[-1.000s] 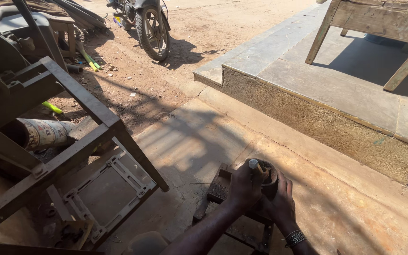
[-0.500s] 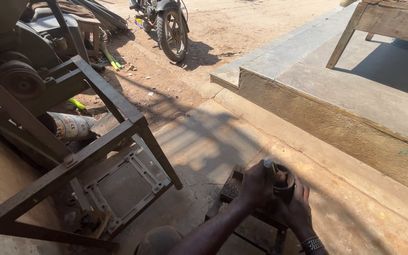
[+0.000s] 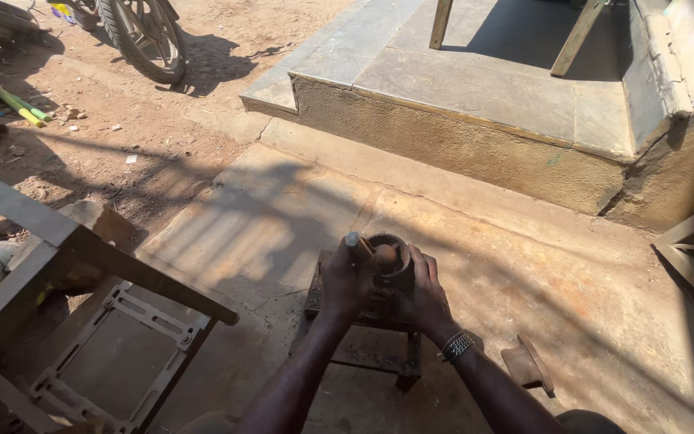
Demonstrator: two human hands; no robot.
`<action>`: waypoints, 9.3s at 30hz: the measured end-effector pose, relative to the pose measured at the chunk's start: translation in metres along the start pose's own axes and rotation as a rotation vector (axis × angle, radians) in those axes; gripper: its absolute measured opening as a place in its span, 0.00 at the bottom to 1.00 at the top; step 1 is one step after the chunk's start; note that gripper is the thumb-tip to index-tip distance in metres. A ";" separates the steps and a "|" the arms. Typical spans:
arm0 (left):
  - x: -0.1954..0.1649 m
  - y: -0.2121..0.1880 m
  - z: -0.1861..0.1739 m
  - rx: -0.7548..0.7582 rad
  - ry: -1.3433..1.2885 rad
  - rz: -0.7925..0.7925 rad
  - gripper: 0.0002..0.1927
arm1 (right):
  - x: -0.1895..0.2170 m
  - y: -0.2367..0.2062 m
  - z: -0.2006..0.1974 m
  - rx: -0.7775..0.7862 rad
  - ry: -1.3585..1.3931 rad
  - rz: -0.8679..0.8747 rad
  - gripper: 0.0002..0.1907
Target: The person crouches on an outdoor concrete step and uses a flat file to shape a round clay-like ball seated in a metal cup mounted on a small stand. They rotate the ball and the cup between filing passes, working the file around the ball's surface and repositioning the assembly repeatedly.
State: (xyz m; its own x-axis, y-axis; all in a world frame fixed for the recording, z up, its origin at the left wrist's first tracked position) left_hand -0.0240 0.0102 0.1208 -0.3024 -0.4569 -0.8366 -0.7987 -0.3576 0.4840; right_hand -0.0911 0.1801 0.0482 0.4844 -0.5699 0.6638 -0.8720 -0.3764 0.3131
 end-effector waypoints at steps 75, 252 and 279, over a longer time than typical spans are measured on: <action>0.005 0.011 0.015 0.039 -0.086 -0.108 0.11 | -0.008 -0.008 0.003 0.033 -0.055 0.043 0.56; -0.053 -0.008 0.040 -0.054 0.014 0.110 0.05 | 0.005 -0.009 0.006 -0.033 -0.017 -0.008 0.51; -0.030 0.007 0.038 -0.029 -0.065 -0.007 0.03 | -0.004 -0.011 0.007 -0.052 0.024 -0.057 0.54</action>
State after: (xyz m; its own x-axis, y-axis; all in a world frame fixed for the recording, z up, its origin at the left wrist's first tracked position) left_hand -0.0400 0.0524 0.1397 -0.3310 -0.4005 -0.8544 -0.7855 -0.3848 0.4846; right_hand -0.0826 0.1818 0.0373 0.5324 -0.5304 0.6597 -0.8456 -0.3690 0.3857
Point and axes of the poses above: each hand's wrist, its own y-axis towards the middle knuckle, its own z-axis out of the palm, x = y × z, the point moved 8 cm from there along y, towards the middle knuckle, and after that the axes turned 1 degree about -y, right-handed, at the moved point
